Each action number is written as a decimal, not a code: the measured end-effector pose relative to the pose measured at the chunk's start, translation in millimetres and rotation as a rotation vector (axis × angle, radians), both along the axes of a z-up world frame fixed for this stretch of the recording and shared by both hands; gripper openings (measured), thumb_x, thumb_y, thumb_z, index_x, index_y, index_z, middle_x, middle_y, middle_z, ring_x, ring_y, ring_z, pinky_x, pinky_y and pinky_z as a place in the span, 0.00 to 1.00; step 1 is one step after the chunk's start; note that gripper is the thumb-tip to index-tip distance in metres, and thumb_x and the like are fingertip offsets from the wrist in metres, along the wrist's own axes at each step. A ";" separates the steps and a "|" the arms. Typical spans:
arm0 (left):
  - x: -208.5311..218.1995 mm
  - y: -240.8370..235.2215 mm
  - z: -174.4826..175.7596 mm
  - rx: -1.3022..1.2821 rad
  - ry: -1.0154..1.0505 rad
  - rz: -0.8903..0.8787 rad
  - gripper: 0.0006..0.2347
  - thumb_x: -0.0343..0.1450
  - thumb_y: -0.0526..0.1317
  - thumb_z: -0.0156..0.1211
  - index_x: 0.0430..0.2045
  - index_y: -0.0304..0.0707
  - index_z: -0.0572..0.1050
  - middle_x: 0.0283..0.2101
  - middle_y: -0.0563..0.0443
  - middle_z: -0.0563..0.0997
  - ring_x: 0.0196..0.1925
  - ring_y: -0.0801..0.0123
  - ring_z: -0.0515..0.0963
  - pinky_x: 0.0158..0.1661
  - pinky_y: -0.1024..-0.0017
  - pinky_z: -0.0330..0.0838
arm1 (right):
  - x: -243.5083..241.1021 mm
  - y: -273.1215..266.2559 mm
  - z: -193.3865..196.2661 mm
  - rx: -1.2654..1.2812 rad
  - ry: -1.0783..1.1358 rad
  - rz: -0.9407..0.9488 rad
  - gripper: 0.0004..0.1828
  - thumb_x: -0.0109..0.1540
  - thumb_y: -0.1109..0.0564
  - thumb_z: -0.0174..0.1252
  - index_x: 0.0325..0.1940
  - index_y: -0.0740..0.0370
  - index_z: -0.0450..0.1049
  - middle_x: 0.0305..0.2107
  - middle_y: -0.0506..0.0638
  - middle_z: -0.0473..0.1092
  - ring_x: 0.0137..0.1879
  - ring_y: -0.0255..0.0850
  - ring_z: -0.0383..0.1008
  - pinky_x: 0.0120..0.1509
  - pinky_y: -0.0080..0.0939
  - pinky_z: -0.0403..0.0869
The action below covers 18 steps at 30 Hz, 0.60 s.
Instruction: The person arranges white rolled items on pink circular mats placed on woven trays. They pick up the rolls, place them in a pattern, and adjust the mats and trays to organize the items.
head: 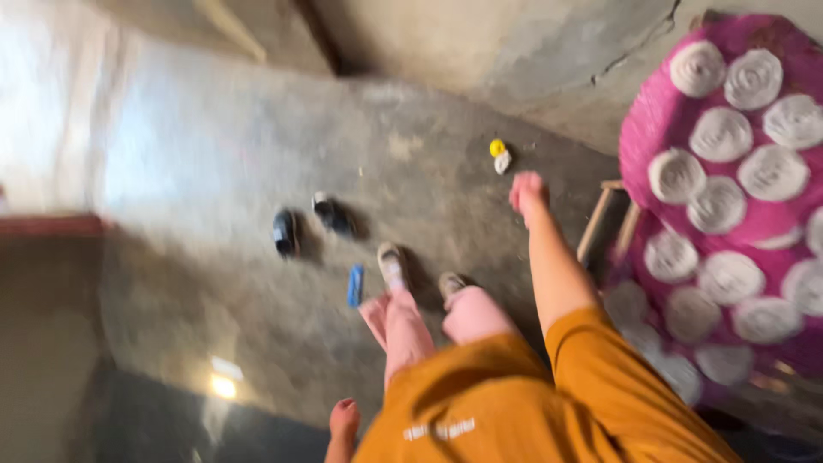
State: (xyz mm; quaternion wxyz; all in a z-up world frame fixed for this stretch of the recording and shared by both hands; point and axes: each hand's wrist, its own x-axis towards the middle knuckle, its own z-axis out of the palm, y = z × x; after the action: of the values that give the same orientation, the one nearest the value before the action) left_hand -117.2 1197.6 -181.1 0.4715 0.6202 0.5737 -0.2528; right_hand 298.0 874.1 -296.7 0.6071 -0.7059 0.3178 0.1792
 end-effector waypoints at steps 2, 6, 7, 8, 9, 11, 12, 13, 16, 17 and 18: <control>67.5 22.2 -39.9 -0.069 -0.218 0.235 0.16 0.69 0.43 0.58 0.49 0.38 0.78 0.48 0.46 0.83 0.49 0.61 0.83 0.48 0.66 0.75 | -17.5 17.2 -22.3 -0.095 0.071 0.083 0.03 0.62 0.61 0.55 0.35 0.58 0.75 0.21 0.49 0.70 0.20 0.37 0.69 0.20 0.41 0.66; 149.0 10.0 -134.4 -0.356 -0.421 0.336 0.15 0.72 0.39 0.55 0.53 0.38 0.74 0.46 0.50 0.81 0.45 0.68 0.82 0.43 0.72 0.74 | -20.5 28.6 -86.5 -0.663 0.159 0.424 0.08 0.57 0.51 0.63 0.35 0.55 0.83 0.35 0.53 0.79 0.44 0.50 0.80 0.50 0.49 0.76; 156.2 -1.6 -164.1 -0.420 -0.432 0.291 0.15 0.73 0.39 0.54 0.54 0.38 0.74 0.46 0.52 0.81 0.44 0.70 0.81 0.42 0.73 0.74 | -11.8 27.8 -106.5 -0.670 0.176 0.426 0.10 0.57 0.50 0.64 0.37 0.55 0.83 0.37 0.54 0.79 0.47 0.51 0.79 0.53 0.50 0.76; 160.9 -13.3 -197.0 -0.466 -0.459 0.189 0.15 0.73 0.38 0.55 0.54 0.36 0.74 0.46 0.52 0.80 0.44 0.71 0.81 0.42 0.74 0.73 | -2.2 24.1 -131.4 -0.676 0.193 0.427 0.12 0.57 0.48 0.65 0.38 0.56 0.82 0.39 0.54 0.79 0.49 0.52 0.79 0.55 0.50 0.76; 157.9 -21.7 -225.7 -0.508 -0.476 0.088 0.14 0.73 0.37 0.56 0.53 0.34 0.74 0.46 0.53 0.80 0.44 0.72 0.80 0.43 0.75 0.73 | 4.6 18.7 -160.5 -0.701 0.162 0.439 0.12 0.58 0.48 0.64 0.39 0.56 0.82 0.39 0.55 0.79 0.50 0.52 0.79 0.55 0.50 0.76; 152.8 -34.4 -287.0 -0.542 -0.484 -0.023 0.14 0.74 0.36 0.58 0.53 0.33 0.74 0.46 0.53 0.79 0.43 0.74 0.78 0.43 0.76 0.71 | 25.9 2.2 -229.1 -0.747 0.100 0.473 0.13 0.60 0.48 0.64 0.41 0.58 0.80 0.40 0.55 0.79 0.50 0.53 0.78 0.56 0.51 0.76; 150.9 -38.8 -316.6 -0.532 -0.475 -0.033 0.14 0.74 0.35 0.58 0.54 0.32 0.74 0.45 0.53 0.79 0.43 0.74 0.77 0.42 0.76 0.70 | 37.4 -6.5 -263.2 -0.737 0.069 0.418 0.15 0.60 0.48 0.64 0.44 0.59 0.79 0.41 0.55 0.79 0.50 0.53 0.78 0.56 0.51 0.75; 146.4 -40.4 -340.1 -0.519 -0.462 -0.041 0.14 0.74 0.35 0.58 0.54 0.32 0.74 0.44 0.53 0.78 0.42 0.75 0.76 0.42 0.77 0.70 | 44.3 -15.9 -297.0 -0.725 0.043 0.367 0.16 0.60 0.48 0.65 0.47 0.60 0.77 0.42 0.55 0.79 0.50 0.52 0.78 0.55 0.51 0.75; 155.1 -41.6 -400.3 -0.573 -0.370 0.068 0.14 0.75 0.34 0.59 0.55 0.29 0.73 0.42 0.53 0.76 0.39 0.75 0.72 0.40 0.76 0.67 | 71.0 -48.4 -397.6 -0.708 -0.022 0.255 0.20 0.58 0.51 0.69 0.51 0.61 0.76 0.45 0.56 0.77 0.49 0.53 0.79 0.54 0.50 0.76; 161.0 -43.6 -418.8 -0.576 -0.325 0.032 0.15 0.75 0.34 0.58 0.56 0.30 0.73 0.43 0.53 0.76 0.42 0.75 0.73 0.42 0.76 0.68 | 81.3 -55.7 -429.6 -0.719 -0.015 0.238 0.21 0.58 0.52 0.71 0.51 0.61 0.76 0.46 0.57 0.76 0.48 0.53 0.79 0.54 0.50 0.76; 161.8 -41.6 -433.1 -0.579 -0.281 -0.004 0.15 0.75 0.34 0.57 0.56 0.31 0.72 0.44 0.53 0.77 0.44 0.76 0.75 0.45 0.76 0.69 | 89.6 -64.2 -458.3 -0.702 -0.003 0.216 0.22 0.58 0.52 0.70 0.53 0.61 0.75 0.48 0.57 0.74 0.50 0.53 0.78 0.56 0.50 0.75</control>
State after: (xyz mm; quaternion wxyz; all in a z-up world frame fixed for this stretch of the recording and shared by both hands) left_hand 44.7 1156.0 -614.2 0.7025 0.4902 0.4061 -0.3183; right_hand 387.6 809.9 -755.0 0.3060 -0.9009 0.2828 0.1215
